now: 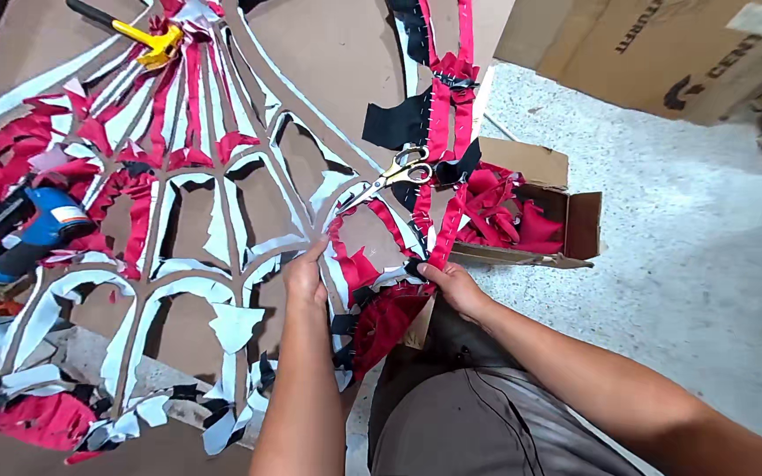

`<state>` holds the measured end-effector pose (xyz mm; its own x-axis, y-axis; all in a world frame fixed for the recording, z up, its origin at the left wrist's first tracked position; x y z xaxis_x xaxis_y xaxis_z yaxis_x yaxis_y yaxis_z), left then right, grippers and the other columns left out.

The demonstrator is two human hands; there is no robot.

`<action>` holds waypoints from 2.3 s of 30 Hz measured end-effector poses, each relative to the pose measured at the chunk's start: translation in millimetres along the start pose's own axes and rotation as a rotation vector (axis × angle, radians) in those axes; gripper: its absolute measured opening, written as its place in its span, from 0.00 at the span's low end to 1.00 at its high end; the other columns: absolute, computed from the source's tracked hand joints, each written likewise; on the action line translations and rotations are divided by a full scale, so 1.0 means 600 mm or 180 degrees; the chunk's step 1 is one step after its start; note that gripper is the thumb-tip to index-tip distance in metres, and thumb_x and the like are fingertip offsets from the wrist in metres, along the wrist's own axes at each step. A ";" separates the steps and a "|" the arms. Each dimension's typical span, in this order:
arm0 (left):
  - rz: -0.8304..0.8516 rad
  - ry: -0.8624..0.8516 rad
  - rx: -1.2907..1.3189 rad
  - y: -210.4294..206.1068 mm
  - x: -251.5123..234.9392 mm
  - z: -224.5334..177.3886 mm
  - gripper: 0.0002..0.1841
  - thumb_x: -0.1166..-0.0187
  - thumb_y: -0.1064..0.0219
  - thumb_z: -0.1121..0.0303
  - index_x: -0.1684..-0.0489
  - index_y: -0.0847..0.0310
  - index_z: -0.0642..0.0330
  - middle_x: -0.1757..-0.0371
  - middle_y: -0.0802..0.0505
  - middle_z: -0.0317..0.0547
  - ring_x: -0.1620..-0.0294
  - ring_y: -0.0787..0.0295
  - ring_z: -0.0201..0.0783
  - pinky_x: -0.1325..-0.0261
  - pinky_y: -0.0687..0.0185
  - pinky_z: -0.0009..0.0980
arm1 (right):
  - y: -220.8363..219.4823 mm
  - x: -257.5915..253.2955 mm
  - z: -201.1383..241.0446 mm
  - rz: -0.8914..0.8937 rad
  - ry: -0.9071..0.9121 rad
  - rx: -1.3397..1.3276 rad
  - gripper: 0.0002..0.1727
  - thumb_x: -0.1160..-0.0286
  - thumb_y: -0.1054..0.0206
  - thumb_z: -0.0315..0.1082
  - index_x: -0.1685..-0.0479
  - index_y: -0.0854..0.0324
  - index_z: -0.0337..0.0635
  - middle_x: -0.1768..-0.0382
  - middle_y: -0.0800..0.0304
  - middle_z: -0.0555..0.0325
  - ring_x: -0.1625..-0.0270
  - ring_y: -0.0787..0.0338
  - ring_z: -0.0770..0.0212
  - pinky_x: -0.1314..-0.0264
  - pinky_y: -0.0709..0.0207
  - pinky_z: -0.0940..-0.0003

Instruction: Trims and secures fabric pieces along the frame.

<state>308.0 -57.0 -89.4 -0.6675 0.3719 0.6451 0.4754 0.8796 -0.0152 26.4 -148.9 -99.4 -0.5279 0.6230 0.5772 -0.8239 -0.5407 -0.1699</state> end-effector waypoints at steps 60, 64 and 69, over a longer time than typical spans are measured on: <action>0.0308 0.0818 -0.0657 0.053 0.145 0.093 0.10 0.20 0.33 0.77 0.46 0.22 0.73 0.64 0.07 0.57 0.66 0.07 0.42 0.61 0.07 0.39 | -0.026 0.023 -0.001 0.0116 -0.1122 -0.0643 0.21 0.17 0.31 0.43 0.38 0.19 0.34 0.51 0.06 0.49 0.49 0.05 0.58 0.42 0.10 0.58; 0.0232 0.0665 -0.0406 0.054 0.146 0.092 0.11 0.23 0.33 0.81 0.45 0.22 0.72 0.62 0.08 0.55 0.65 0.08 0.41 0.60 0.08 0.38 | -0.032 0.025 0.005 -0.0002 -0.1049 -0.1163 0.18 0.19 0.31 0.35 0.37 0.22 0.33 0.49 0.08 0.48 0.48 0.07 0.57 0.40 0.12 0.58; 0.0276 0.0713 -0.0201 0.048 0.126 0.089 0.14 0.20 0.31 0.71 0.41 0.21 0.68 0.54 0.07 0.55 0.57 0.07 0.43 0.55 0.08 0.43 | -0.034 0.016 -0.006 0.0360 -0.1026 -0.1496 0.18 0.25 0.29 0.28 0.37 0.22 0.35 0.52 0.07 0.49 0.51 0.07 0.58 0.43 0.12 0.58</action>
<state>240.6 12.5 -81.9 -0.4823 0.3640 0.7968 0.5650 0.8244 -0.0346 37.3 -130.1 -93.1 -0.5892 0.3327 0.7363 -0.8080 -0.2389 -0.5386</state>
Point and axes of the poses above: each hand's wrist, its own x-axis away from the middle knuckle, its own y-axis out of the back of the hand, z = x × y, the point moved 10 cm from there along -x, towards the middle knuckle
